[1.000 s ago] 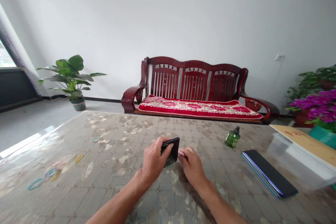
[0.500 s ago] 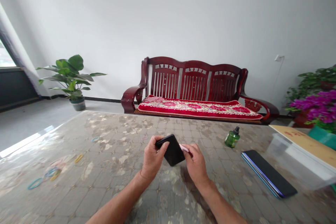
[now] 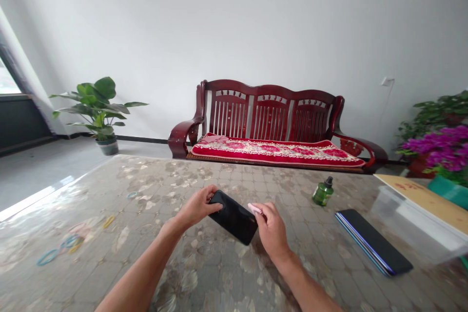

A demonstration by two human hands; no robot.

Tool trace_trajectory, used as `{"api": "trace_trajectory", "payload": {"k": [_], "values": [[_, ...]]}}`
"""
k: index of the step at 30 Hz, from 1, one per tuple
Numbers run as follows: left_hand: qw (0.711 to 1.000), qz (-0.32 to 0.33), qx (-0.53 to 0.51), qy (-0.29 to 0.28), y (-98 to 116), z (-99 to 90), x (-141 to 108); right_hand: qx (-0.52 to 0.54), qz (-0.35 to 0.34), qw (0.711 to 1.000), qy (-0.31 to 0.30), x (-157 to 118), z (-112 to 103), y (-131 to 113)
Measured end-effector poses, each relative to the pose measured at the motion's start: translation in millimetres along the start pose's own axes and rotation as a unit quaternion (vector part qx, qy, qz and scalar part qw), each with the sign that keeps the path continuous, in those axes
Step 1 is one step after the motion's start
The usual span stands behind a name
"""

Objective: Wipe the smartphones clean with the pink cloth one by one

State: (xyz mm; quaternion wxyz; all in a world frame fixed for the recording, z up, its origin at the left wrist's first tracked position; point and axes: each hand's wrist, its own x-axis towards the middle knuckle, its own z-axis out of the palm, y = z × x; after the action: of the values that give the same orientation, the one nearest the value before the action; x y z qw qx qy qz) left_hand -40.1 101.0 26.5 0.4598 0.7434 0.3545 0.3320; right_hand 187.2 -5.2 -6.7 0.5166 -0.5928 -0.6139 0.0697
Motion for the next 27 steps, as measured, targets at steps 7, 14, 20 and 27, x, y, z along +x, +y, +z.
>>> {"api": "trace_trajectory", "payload": {"k": [7, 14, 20, 27], "values": [[0.997, -0.028, 0.069, -0.023, -15, 12.8, 1, 0.013, -0.023, 0.999, 0.041, 3, -4, 5], [0.976, -0.007, 0.219, 0.019, -16, 26.2, -4, -0.043, -0.064, 0.995, 0.058, 8, -14, 7], [0.963, -0.022, 0.262, 0.054, -3, 33.8, -14, -0.190, -0.131, 0.972, 0.032, 2, -21, -11], [0.948, -0.010, 0.310, 0.067, 4, 43.8, -24, -0.225, -0.159, 0.961, -0.010, 0, -16, -19]]}}
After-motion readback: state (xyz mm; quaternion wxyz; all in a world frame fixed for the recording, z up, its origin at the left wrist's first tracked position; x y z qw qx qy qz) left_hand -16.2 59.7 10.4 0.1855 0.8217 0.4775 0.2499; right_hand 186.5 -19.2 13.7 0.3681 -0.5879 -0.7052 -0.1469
